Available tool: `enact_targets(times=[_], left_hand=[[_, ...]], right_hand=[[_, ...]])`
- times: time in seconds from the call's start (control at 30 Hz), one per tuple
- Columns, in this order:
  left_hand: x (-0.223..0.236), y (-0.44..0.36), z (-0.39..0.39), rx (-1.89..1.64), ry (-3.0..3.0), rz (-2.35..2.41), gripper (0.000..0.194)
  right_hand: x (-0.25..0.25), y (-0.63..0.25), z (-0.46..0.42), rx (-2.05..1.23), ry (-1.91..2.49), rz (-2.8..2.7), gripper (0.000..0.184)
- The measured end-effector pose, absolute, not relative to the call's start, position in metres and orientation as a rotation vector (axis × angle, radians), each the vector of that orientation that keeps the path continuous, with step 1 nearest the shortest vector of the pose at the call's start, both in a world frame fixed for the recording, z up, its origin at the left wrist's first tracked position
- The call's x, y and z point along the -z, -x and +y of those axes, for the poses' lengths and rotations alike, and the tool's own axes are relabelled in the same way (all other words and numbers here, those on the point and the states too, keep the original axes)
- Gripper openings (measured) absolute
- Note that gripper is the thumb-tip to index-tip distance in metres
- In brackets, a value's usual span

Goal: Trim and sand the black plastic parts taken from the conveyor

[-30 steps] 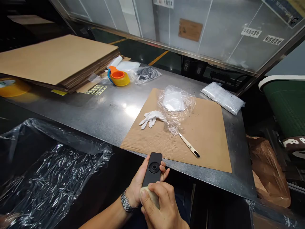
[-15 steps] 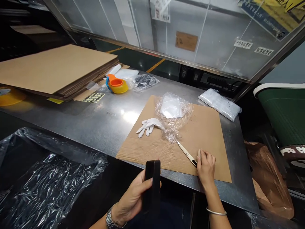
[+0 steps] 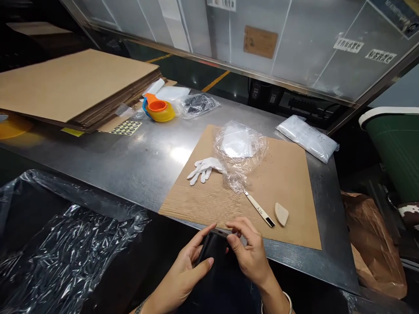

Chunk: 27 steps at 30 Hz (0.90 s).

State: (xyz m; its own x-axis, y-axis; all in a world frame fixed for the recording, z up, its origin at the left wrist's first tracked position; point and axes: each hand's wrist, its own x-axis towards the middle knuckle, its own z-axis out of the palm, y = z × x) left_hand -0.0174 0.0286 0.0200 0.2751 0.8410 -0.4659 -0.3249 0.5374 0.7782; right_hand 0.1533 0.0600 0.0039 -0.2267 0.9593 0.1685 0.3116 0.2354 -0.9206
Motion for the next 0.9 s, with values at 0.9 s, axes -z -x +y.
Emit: enact_targets(times=[0.9], left_hand=[[-0.029,0.026,0.027,-0.714,-0.459,0.849,0.052]], right_hand=[[0.002,-0.138,0.051,-1.398,1.053,-1.371,0.016]])
